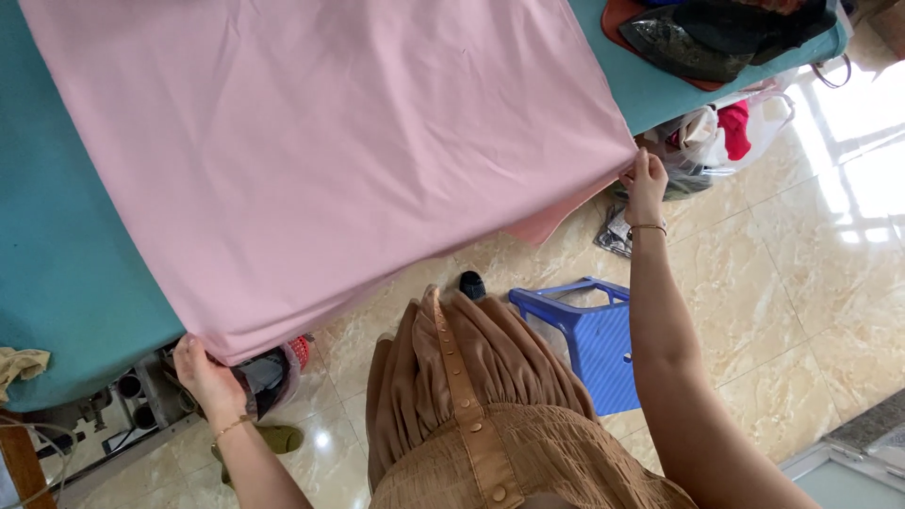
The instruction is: Ironing a piece of pink fabric on a workshop table.
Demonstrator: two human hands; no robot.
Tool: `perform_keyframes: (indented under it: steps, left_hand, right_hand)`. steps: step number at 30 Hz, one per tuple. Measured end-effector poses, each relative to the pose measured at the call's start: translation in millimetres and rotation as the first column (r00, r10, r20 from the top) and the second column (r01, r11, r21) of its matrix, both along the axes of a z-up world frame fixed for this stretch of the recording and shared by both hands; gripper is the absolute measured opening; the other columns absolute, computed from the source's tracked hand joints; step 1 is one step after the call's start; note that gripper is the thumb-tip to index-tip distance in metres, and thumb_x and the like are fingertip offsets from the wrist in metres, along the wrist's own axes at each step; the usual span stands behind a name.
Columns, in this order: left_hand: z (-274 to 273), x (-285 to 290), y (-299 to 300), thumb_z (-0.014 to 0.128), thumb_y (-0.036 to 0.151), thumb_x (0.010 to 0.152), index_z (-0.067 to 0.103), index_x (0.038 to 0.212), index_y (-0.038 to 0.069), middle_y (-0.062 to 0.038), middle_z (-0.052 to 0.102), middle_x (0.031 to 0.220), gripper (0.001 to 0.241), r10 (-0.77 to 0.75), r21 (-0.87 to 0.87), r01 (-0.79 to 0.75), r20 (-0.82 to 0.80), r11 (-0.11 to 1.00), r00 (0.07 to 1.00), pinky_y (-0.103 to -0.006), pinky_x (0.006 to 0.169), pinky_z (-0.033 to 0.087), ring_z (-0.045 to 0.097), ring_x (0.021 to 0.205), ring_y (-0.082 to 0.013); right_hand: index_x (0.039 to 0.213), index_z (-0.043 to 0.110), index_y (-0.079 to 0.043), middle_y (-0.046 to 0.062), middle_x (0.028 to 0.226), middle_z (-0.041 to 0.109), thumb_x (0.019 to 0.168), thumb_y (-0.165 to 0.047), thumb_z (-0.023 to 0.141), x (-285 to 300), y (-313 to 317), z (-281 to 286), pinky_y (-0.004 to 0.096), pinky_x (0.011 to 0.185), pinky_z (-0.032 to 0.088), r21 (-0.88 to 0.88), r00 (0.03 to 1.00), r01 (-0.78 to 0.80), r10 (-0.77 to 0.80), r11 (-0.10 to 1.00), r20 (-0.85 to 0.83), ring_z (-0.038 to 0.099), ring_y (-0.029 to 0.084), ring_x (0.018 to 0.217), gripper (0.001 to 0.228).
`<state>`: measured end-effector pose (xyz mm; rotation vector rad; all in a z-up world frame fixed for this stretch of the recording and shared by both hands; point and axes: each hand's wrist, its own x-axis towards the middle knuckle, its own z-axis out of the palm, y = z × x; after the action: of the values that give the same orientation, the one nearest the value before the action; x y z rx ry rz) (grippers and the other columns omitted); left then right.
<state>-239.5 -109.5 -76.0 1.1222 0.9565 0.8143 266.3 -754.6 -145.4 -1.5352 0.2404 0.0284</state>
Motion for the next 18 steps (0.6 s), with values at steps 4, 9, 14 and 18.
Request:
perform_keyframes:
  steps: [4, 9, 14, 18]
  left_hand:
    - [-17.9, -7.9, 13.7, 0.066, 0.027, 0.104, 0.068, 0.113, 0.014, 0.003, 0.066, 0.112, 0.015, -0.033, -0.055, 0.023, -0.181, 0.998, 0.983, -0.0318, 0.092, 0.044, 0.058, 0.103, -0.0084]
    - [-25.5, -14.5, 23.5, 0.076, 0.027, 0.103, 0.068, 0.102, 0.017, 0.007, 0.066, 0.103, 0.013, -0.012, -0.082, 0.000, -0.142, 0.997, 0.990, -0.0310, 0.087, 0.042, 0.057, 0.097, -0.0065]
    - [-17.7, -12.6, 24.2, 0.077, 0.027, 0.101, 0.067, 0.102, 0.019, 0.008, 0.068, 0.106, 0.013, -0.025, -0.104, 0.022, -0.035, 0.994, 0.999, -0.0363, 0.098, 0.045, 0.061, 0.105, -0.0072]
    - [-25.0, -17.1, 28.0, 0.079, 0.027, 0.101, 0.065, 0.102, 0.018, 0.007, 0.068, 0.108, 0.016, -0.039, -0.110, 0.036, -0.030, 0.993, 0.999, -0.0402, 0.104, 0.046, 0.061, 0.106, -0.0097]
  right_hand:
    - [0.112, 0.066, -0.014, -0.007, 0.088, 0.061, 0.104, -0.037, 0.064, -1.6, 28.2, 23.4, 0.028, 0.076, 0.053, -0.021, 0.993, 0.008, -0.011, 1.000, -0.117, 0.058, 0.005, 0.080, 0.024]
    - [0.112, 0.064, -0.017, -0.009, 0.094, 0.063, 0.100, -0.033, 0.073, 1.6, 33.6, 11.3, 0.027, 0.081, 0.050, 0.044, 0.995, -0.044, 0.048, 0.998, -0.091, 0.059, 0.004, 0.092, 0.022]
    - [0.107, 0.064, -0.016, -0.010, 0.099, 0.064, 0.103, -0.032, 0.072, 3.7, 23.7, 13.0, 0.025, 0.084, 0.047, 0.019, 0.994, -0.079, 0.080, 0.997, -0.074, 0.058, 0.002, 0.095, 0.018]
    - [0.106, 0.066, -0.010, -0.006, 0.097, 0.065, 0.108, -0.026, 0.072, -15.4, 43.5, 49.0, 0.027, 0.084, 0.046, -0.230, 0.970, -0.027, 0.081, 0.973, 0.228, 0.055, 0.007, 0.091, 0.017]
